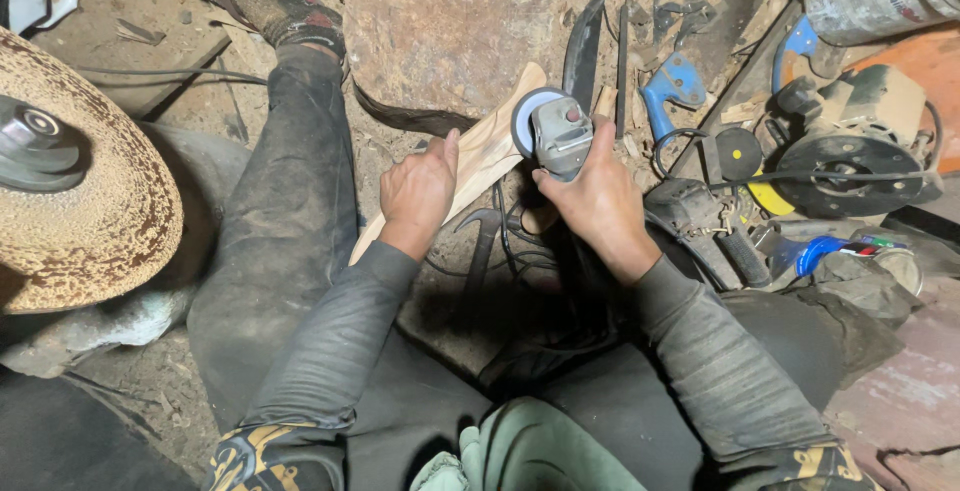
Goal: The person sits on the workshop floor holding a curved wooden workpiece and sands its surfaces with a handheld angle grinder, repeatedly repositioning and turning the wood to grind different edges and faces.
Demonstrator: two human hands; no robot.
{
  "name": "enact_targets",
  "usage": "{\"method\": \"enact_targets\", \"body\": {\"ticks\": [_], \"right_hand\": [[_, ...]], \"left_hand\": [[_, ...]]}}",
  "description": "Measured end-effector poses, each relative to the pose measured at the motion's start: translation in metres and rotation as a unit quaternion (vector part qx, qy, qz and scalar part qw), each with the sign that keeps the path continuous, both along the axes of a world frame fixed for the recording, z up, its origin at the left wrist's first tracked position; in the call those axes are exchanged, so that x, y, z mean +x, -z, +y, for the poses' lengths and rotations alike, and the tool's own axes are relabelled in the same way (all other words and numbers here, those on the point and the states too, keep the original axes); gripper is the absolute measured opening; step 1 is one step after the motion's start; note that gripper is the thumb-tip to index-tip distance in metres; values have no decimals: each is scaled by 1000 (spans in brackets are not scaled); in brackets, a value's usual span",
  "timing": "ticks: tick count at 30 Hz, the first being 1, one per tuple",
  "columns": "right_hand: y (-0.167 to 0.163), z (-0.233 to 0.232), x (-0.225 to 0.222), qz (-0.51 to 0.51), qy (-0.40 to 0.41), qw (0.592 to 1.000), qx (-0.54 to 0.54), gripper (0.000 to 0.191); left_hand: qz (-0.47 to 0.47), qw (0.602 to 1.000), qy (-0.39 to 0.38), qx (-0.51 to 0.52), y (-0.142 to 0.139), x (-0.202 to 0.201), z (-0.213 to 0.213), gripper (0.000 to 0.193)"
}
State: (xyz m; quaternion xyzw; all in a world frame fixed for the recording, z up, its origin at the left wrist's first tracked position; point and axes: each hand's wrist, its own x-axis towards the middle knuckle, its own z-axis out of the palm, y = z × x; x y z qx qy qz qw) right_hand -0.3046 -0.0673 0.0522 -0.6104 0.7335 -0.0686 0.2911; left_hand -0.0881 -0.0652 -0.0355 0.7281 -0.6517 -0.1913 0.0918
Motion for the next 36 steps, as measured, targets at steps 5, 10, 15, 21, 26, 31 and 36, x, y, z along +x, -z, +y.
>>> {"method": "enact_targets", "body": {"ticks": [5,10,15,21,26,31,36], "right_hand": [[4,-15,-1,-1,16,1000,-18,91],[13,-32,-11,-10,27,996,-89,90],[15,-35,-21,4,36,993,-112,87],[12,-23,-10,-1,13,998,-66,87],[5,-5,0,8,-11,1000,-26,90],[2,0,-1,26,-17,1000,-4,93],[7,-14,-3,7,0,999,-35,90]], "left_hand": [[-2,1000,12,22,-1,1,-1,54],[1,1000,4,-3,-1,0,0,54],[-6,1000,5,2,2,0,0,53],[-12,1000,6,-4,1,-1,2,53],[4,1000,3,-5,-1,1,0,54],[5,1000,7,1,0,0,1,54],[2,1000,10,1,2,-1,2,55]]}}
